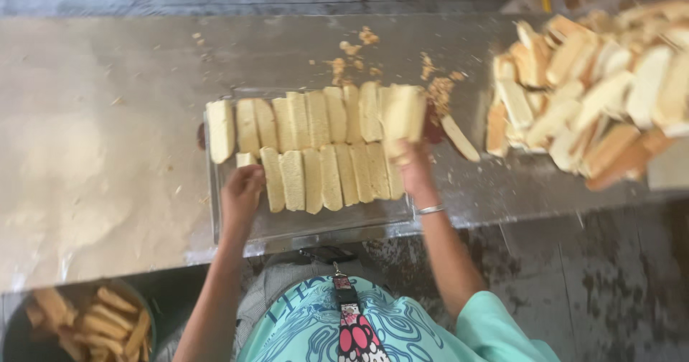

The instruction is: The person arranges sliced bread pieces onto a metal tray in a commercial kitchen. They pick up slices from a pile on the table and place them neatly in rows on the tray, filling it up before moving the tray to a nearby surface.

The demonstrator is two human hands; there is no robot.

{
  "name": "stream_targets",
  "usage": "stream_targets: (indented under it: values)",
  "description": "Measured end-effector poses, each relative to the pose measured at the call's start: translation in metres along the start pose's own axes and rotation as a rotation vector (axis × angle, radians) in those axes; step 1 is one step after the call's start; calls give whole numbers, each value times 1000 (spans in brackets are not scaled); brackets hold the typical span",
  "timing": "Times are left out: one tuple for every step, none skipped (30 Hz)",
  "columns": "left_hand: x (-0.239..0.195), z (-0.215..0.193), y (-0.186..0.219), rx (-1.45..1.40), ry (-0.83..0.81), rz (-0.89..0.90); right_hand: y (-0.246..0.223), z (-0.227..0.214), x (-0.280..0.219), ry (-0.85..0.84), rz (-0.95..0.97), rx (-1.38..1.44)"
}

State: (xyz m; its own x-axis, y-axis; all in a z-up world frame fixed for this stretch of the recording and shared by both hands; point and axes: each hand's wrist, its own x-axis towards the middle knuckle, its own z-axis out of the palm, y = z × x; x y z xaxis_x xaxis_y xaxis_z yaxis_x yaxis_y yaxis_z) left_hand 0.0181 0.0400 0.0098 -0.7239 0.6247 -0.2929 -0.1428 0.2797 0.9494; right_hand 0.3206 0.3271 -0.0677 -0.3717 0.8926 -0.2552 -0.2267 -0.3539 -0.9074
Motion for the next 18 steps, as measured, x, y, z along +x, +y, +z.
stream_targets:
  values:
    - [-2, 23, 10, -7, -141, -61, -2, 28, -29, -51, 150, -178]
    - [-5, 45, 22, -7, -293, -82, -7, 56, -53, -76, 166, -141]
    - [-8, 66, 34, -10, -428, -104, -13, 83, -72, -118, 187, -108]
    - [-11, 87, 46, -67, -470, -120, -18, 105, -89, -169, 176, -46]
    - [-15, 102, 56, -127, -502, -136, -22, 121, -102, -229, 167, 15]
    - [-19, 110, 63, -137, -464, -128, -25, 131, -112, -289, 158, 75]
    - [-23, 114, 67, -145, -427, -123, -27, 135, -118, -288, 170, 69]
    - [-25, 115, 69, -152, -391, -117, -27, 136, -123, -287, 182, 64]
    - [-23, 114, 69, -152, -390, -116, -25, 134, -127, -282, 191, 59]
    - [-18, 111, 67, -153, -389, -114, -22, 131, -128, -223, 168, 46]
    - [-17, 107, 62, -155, -390, -118, -20, 125, -131, -160, 151, 31]
    - [-17, 98, 56, -41, -403, -128, -18, 117, -134, -97, 134, 16]
    - [-14, 86, 51, 72, -416, -138, -19, 105, -138, -32, 136, -205]
    - [-11, 74, 46, 185, -430, -145, -22, 91, -143, 34, 141, -425]
    - [-9, 64, 40, 182, -424, -125, -26, 76, -145, 98, 141, -644]
    - [-11, 53, 33, 178, -417, -104, -30, 62, -148, 114, 156, -637]
    - [-16, 42, 24, 174, -409, -88, -34, 46, -155, 128, 174, -631]
    - [-20, 33, 15, 104, -402, -159, -37, 30, -162, 143, 193, -625]
